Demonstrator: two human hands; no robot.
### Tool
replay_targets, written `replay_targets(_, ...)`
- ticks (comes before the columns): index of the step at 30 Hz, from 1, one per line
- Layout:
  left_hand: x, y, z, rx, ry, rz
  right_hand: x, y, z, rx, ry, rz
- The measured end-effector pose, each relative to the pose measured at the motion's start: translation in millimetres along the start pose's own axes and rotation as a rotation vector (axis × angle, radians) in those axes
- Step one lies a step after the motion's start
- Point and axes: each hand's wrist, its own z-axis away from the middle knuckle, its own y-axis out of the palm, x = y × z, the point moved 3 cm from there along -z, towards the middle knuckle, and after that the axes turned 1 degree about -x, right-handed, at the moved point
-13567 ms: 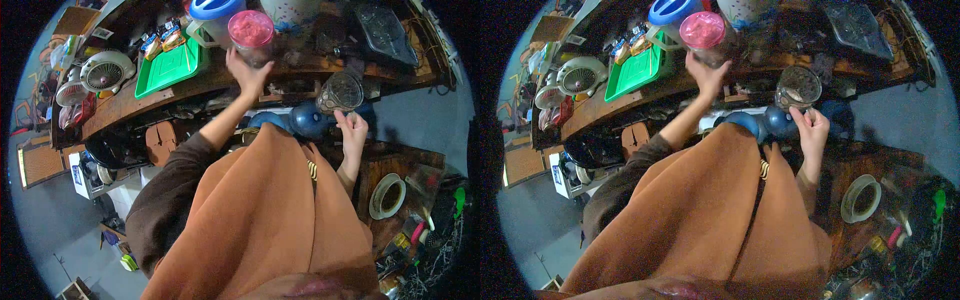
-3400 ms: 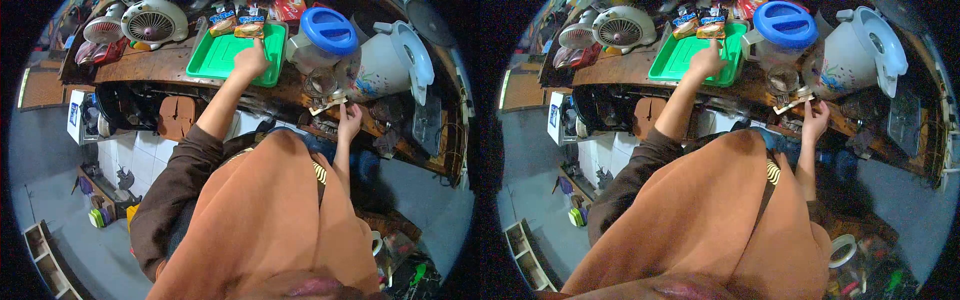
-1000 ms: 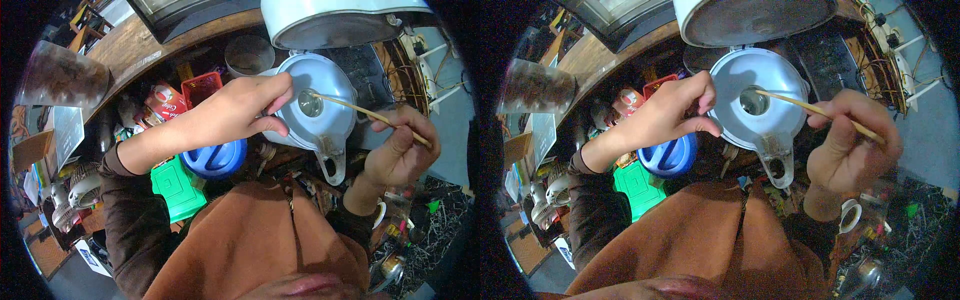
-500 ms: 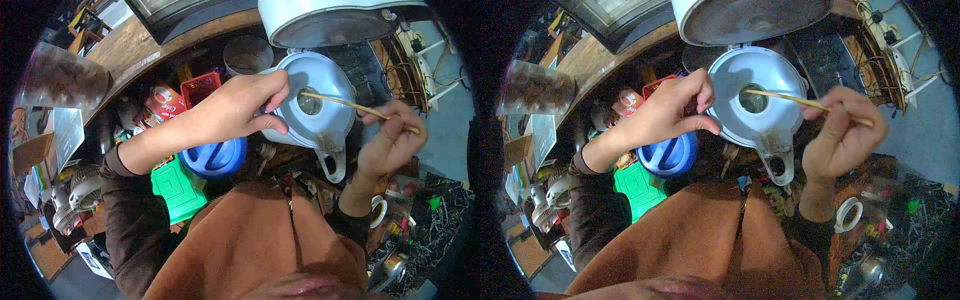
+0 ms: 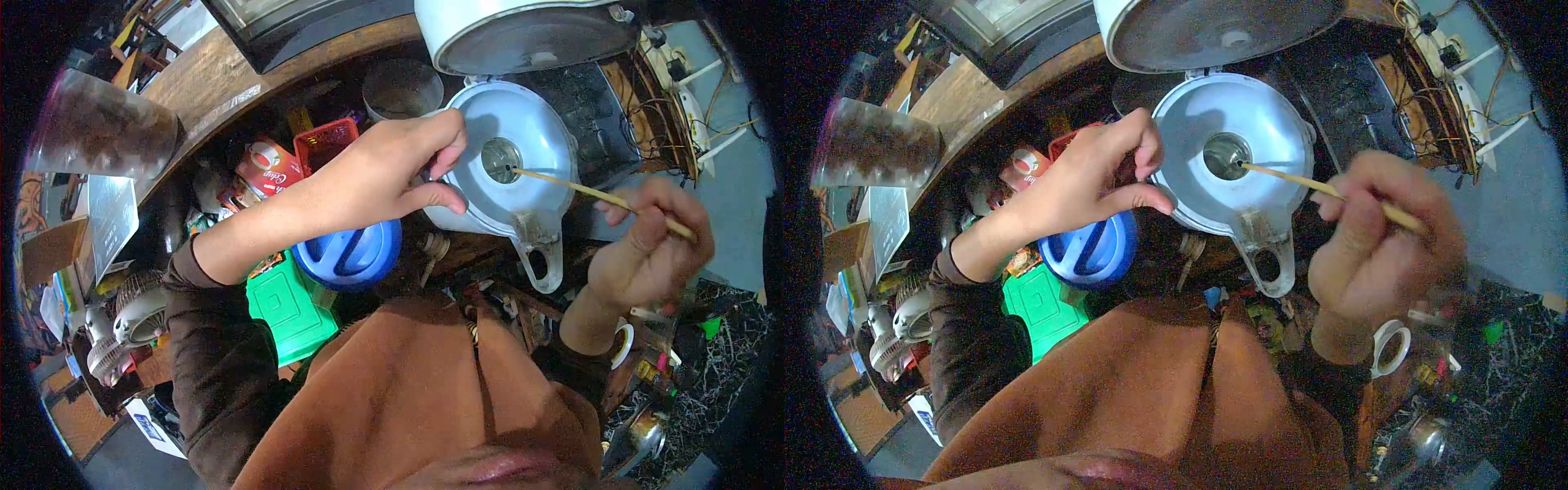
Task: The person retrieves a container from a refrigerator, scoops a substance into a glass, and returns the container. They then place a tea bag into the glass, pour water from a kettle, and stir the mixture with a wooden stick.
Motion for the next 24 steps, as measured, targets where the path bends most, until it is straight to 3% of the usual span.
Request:
replay_targets(8,1,0,0,-0.011,0.023,0.001,-13,13,6,-0.042,0.016,-0.116)
replay_targets(11,2,1,-1,-0.043,0.088,-0.012,-20,16,7,0.034,0.047,-0.094)
replay_targets(14,0,0,-1,-0.027,0.057,0.003,-29,17,17,-0.100,0.005,-0.217)
replay_targets(20,-10,-6,-5,0.038,0.001,0.026,-15,-19,30,-0.329,0.111,-0.092)
replay_targets(21,-14,-7,-8,0.039,0.004,0.025,-12,-19,31,-0.411,0.063,-0.100)
replay_targets(24,-20,-5,-17,-0.083,0.082,-0.066,-7,-30,37,-0.388,-0.059,-0.169)
